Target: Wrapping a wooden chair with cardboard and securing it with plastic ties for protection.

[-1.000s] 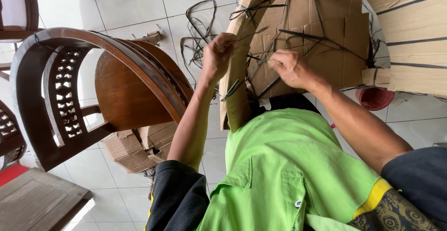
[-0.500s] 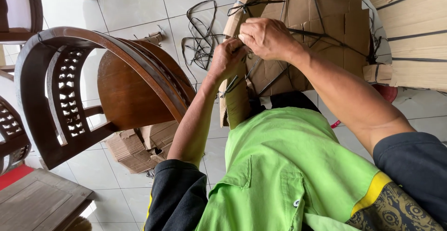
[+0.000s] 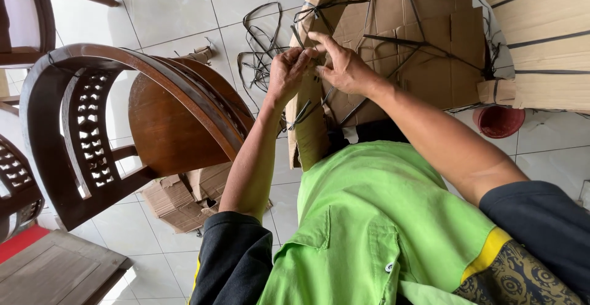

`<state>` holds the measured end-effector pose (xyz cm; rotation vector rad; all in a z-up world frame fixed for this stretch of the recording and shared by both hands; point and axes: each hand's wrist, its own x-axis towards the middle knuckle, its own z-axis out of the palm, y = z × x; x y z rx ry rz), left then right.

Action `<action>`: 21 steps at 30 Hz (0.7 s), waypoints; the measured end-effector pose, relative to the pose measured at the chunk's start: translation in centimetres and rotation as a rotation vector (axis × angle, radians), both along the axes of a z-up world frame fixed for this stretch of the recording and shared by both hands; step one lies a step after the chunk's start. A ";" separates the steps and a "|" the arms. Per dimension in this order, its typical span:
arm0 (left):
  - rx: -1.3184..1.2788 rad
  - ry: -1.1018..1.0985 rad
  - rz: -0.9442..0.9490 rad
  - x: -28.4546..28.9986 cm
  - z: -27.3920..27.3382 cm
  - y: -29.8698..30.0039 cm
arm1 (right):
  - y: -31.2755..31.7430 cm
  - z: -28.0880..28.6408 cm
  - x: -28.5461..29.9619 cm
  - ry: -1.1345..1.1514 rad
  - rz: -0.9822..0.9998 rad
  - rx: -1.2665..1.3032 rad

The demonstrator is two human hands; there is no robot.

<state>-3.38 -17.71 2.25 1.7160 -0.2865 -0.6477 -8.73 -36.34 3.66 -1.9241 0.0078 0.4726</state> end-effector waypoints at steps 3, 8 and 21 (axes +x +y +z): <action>-0.016 -0.026 0.033 0.0 0.0 0.2 | -0.2 -4.0 -1.1 -0.020 -0.089 0.000; 0.063 -0.021 0.100 -0.5 0.2 -0.1 | -3.6 -6.0 -2.8 -0.055 -0.112 -0.115; -0.005 0.160 0.158 0.1 0.5 -0.4 | -1.4 -0.9 -1.7 -0.492 -0.165 -0.301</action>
